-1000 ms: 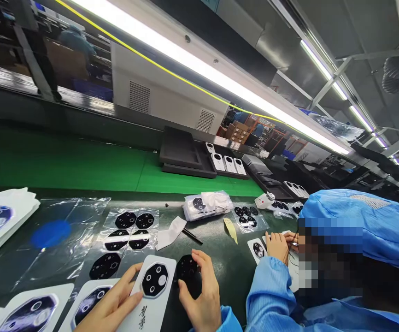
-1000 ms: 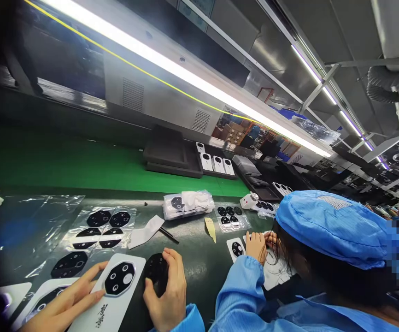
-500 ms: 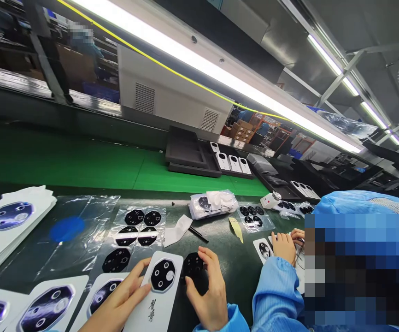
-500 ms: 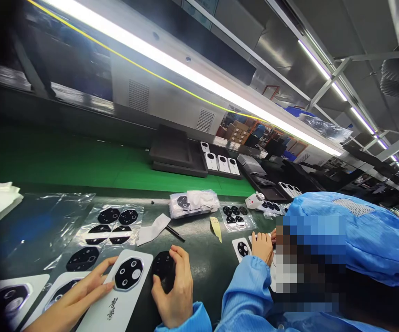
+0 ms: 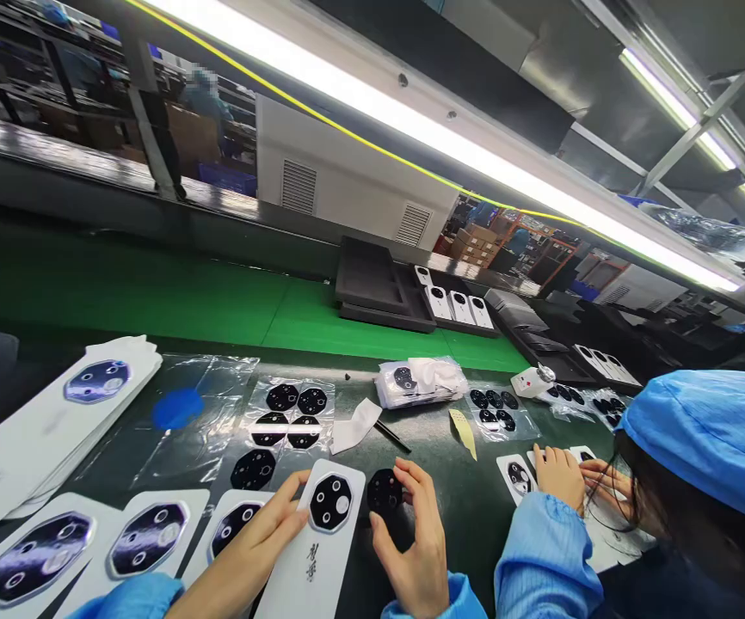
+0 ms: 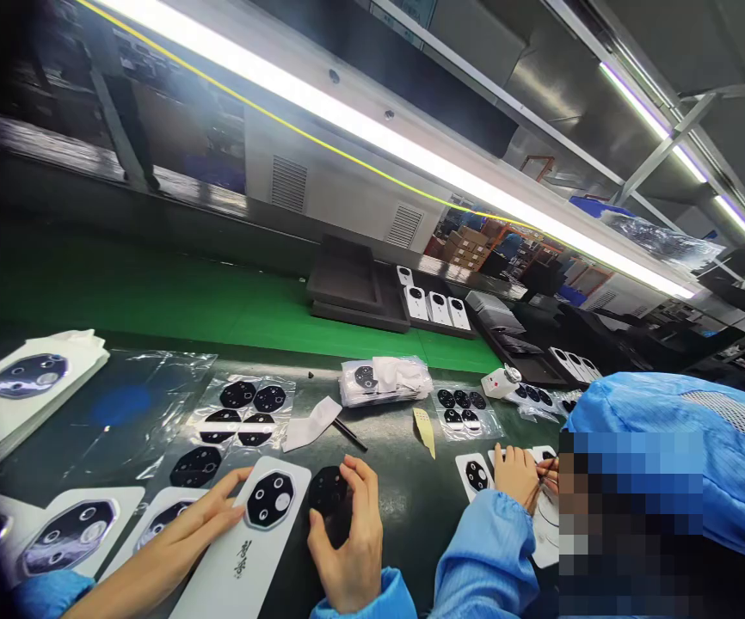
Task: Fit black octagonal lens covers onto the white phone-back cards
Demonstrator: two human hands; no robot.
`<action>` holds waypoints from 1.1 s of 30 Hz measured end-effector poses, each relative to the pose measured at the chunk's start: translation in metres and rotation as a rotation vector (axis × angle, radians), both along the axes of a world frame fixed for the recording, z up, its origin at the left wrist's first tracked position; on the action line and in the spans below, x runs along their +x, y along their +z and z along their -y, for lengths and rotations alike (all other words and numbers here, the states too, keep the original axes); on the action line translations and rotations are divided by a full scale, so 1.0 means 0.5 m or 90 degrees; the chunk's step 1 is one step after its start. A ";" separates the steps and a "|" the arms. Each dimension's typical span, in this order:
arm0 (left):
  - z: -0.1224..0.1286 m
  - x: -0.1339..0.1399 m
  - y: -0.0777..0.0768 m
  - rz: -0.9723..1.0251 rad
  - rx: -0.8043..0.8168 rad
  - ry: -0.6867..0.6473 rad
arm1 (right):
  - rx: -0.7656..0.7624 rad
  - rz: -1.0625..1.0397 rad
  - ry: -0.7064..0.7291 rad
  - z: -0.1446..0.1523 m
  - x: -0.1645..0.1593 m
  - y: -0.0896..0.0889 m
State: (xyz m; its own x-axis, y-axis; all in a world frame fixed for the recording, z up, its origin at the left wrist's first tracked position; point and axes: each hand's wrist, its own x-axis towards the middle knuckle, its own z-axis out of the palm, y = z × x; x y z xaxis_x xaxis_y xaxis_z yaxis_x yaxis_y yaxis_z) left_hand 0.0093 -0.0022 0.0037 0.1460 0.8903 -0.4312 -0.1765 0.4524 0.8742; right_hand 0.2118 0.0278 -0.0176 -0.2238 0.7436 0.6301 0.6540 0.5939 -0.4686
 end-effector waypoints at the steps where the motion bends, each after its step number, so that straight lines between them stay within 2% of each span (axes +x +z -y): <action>1: 0.000 0.001 0.000 -0.006 0.001 0.001 | -0.006 -0.003 0.021 0.000 -0.003 0.008; 7: 0.004 0.005 0.006 -0.036 0.017 0.052 | -0.084 0.032 0.195 -0.017 -0.037 0.059; 13: -0.002 -0.004 0.002 -0.033 0.068 0.018 | -0.091 0.085 0.257 -0.038 -0.062 0.061; 22: -0.010 -0.018 -0.013 -0.040 0.067 -0.051 | -0.077 0.099 0.283 -0.046 -0.059 0.048; 28: -0.004 -0.013 -0.010 -0.067 0.049 0.001 | -0.074 0.091 0.278 -0.045 -0.066 0.042; 33: -0.004 -0.009 0.000 -0.058 0.042 -0.013 | -0.089 0.093 0.274 -0.046 -0.065 0.042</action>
